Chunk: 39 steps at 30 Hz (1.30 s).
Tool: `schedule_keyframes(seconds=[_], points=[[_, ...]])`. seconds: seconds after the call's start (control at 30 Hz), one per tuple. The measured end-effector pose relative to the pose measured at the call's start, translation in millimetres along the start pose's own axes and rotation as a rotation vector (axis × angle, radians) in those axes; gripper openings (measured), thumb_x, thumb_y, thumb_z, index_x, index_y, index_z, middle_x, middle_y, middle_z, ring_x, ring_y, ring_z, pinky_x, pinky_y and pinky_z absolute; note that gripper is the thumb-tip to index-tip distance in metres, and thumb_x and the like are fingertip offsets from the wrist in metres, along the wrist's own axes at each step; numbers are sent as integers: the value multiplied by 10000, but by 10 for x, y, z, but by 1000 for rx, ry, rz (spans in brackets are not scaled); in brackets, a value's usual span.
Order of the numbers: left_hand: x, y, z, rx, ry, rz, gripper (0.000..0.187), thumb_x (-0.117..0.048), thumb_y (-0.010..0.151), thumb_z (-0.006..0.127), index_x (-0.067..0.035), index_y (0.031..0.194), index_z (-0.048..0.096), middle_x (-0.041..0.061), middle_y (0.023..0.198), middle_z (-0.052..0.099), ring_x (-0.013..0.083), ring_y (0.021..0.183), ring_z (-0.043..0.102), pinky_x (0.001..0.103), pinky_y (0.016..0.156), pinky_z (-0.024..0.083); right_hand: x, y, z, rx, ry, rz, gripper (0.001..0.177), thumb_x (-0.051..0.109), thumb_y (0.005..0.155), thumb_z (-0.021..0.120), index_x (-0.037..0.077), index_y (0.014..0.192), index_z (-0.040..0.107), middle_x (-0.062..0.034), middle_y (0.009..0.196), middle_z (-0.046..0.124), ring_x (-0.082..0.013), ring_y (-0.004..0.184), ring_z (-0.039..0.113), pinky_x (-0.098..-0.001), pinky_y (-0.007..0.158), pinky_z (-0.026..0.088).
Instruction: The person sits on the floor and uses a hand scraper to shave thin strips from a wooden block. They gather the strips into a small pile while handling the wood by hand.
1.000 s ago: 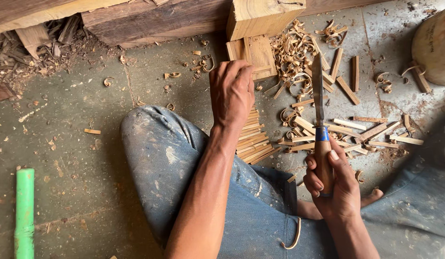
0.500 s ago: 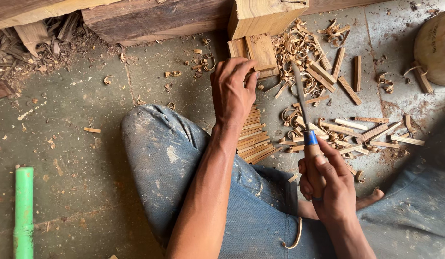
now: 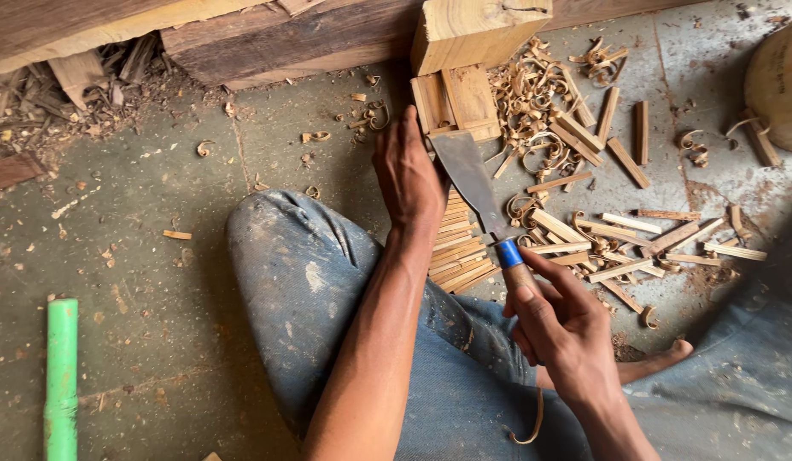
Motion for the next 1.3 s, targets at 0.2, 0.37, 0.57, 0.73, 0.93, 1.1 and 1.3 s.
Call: schedule_keyframes(seconds=[0.2,0.37,0.57,0.73,0.93,1.1,1.3], points=[[65,-22,112,81,36,0,409,58,983,551,-29,1378,610,163,1277,705,296,1173,650,429,1024,543,15,-7,-34,5,-7,1,530,190,947,611,52,1455,557,-116,769,644,-110,472,487,-274,392,386],[43,3,66,47,84,31,431,73,950,575,-34,1364,627,161,1236,715,305,1157,634,456,1022,512,-14,11,24,-30,-76,-9,548,184,937,625,65,1466,551,-112,750,658,-115,464,506,-283,372,392],[-52,-3,-29,83,41,52,404,52,984,516,2,1374,608,168,1232,713,304,1150,633,438,1008,518,-137,35,48,-56,-152,-23,556,188,929,631,81,1466,533,-90,751,678,-100,480,532,-269,376,409],[-147,-5,-177,81,11,86,385,31,1002,484,40,1367,606,183,1219,709,331,1140,630,446,1004,505,-179,57,97,-42,-108,-70,541,176,944,628,66,1466,538,-62,760,654,-85,506,524,-248,409,414],[-203,4,-222,88,14,87,395,28,987,488,45,1365,601,190,1251,699,339,1171,619,450,1016,495,-233,65,81,-68,-172,-65,524,168,951,621,68,1460,544,-53,754,657,-81,518,531,-239,433,424],[-189,8,-205,105,28,67,400,30,992,483,39,1376,595,188,1269,695,343,1202,610,460,1038,484,-267,81,83,-50,-138,-74,533,179,958,616,65,1473,535,-46,767,653,-72,534,520,-231,451,421],[-175,13,-188,105,17,54,395,16,999,482,37,1378,589,191,1301,683,346,1228,601,464,1049,479,-279,100,69,-38,-174,-97,536,197,963,612,67,1476,525,-47,770,659,-71,541,539,-230,455,436]])
Point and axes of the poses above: each hand's wrist, its own y-axis towards the middle knuckle, its own z-axis out of the palm, x = y × z, the point moved 7 cm from there along y, towards the middle knuckle
